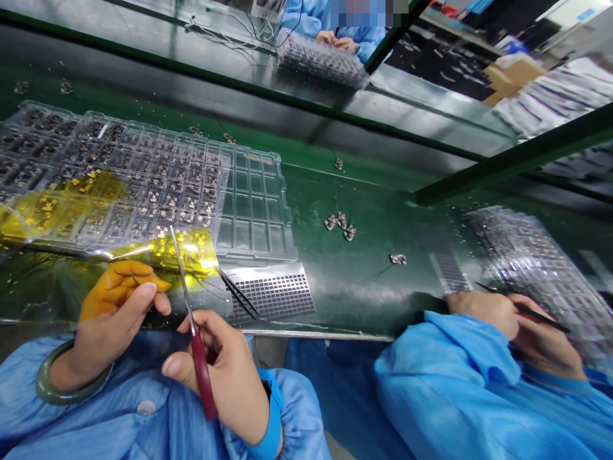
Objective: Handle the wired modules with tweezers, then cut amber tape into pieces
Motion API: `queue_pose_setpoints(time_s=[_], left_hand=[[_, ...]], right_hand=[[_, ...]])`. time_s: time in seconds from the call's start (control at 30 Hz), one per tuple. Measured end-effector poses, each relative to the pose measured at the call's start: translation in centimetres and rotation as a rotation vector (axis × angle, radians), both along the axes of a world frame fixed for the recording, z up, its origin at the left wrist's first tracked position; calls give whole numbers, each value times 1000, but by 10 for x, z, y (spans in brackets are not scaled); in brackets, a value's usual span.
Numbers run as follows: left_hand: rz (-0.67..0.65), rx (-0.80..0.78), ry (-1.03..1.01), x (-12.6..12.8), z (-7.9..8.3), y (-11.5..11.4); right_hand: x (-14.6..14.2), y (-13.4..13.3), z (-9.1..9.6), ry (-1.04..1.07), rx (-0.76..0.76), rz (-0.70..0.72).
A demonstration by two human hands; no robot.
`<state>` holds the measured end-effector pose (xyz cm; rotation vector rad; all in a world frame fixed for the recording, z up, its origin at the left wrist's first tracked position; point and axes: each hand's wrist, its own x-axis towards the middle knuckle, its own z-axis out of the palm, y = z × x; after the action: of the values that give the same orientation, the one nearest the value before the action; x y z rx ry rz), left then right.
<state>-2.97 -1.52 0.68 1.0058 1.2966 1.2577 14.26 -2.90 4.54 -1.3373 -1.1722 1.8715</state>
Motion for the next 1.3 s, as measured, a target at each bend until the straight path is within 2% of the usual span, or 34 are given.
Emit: queue_pose_setpoints(time_s=[0.23,0.67,0.87,1.07,1.3], left_hand=[[-36,9,106,-4,-2,0],[-32,-20,-91,3,8,1],[42,-39,-90,11,17,-2],[-145,2,-22,2,11,-3],[-113,-23,-40,3,9,-4]], right_hand=[[0,-3,-3,-25,-38,-25],[-4,-9,-6,24,-146,-90],[-3,-9,-9,26,-121,-94],[0,-4,-10,20,-39,-68],[-2,-5,-11,28,-78,-98]])
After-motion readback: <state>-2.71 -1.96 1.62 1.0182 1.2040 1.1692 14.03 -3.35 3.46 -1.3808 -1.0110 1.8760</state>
